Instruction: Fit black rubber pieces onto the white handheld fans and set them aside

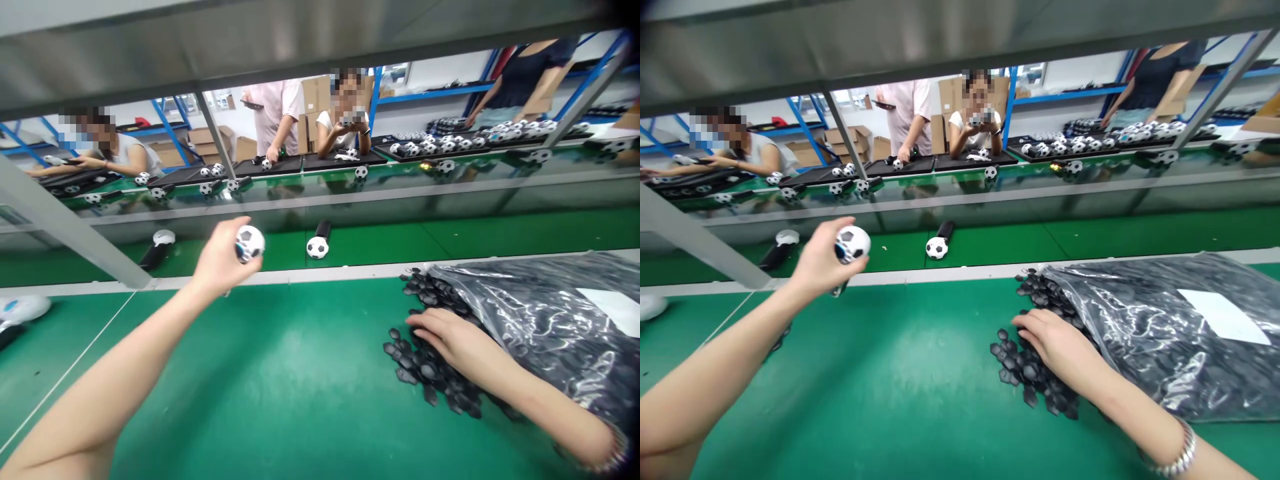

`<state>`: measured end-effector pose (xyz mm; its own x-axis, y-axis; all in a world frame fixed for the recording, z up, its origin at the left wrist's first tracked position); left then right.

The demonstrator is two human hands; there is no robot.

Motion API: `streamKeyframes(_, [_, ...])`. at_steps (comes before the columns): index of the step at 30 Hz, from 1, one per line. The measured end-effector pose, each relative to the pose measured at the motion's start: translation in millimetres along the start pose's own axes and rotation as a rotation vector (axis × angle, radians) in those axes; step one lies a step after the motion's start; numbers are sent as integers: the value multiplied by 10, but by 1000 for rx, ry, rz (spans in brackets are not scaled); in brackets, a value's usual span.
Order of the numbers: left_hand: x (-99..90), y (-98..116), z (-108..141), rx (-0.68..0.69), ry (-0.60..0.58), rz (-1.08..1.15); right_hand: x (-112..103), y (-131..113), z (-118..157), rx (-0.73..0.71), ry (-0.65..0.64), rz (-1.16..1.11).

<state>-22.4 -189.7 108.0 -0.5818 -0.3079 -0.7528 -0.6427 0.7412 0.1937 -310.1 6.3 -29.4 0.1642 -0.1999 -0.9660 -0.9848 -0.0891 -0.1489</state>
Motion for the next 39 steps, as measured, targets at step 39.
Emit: streamKeyframes(39, [1174, 1279, 1175, -31, -744, 406, 99, -1138, -278, -109, 32, -562])
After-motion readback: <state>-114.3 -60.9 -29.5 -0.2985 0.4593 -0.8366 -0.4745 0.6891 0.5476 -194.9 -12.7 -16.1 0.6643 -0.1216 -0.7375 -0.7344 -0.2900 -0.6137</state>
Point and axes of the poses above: each hand's wrist, its own z-axis away from the middle knuckle, its own x-axis out of the palm, y = z × x, the point moved 9 cm from there along -z, towards the middle knuckle, and after that the axes turned 4 degrees about z, right-handed, at the moved point
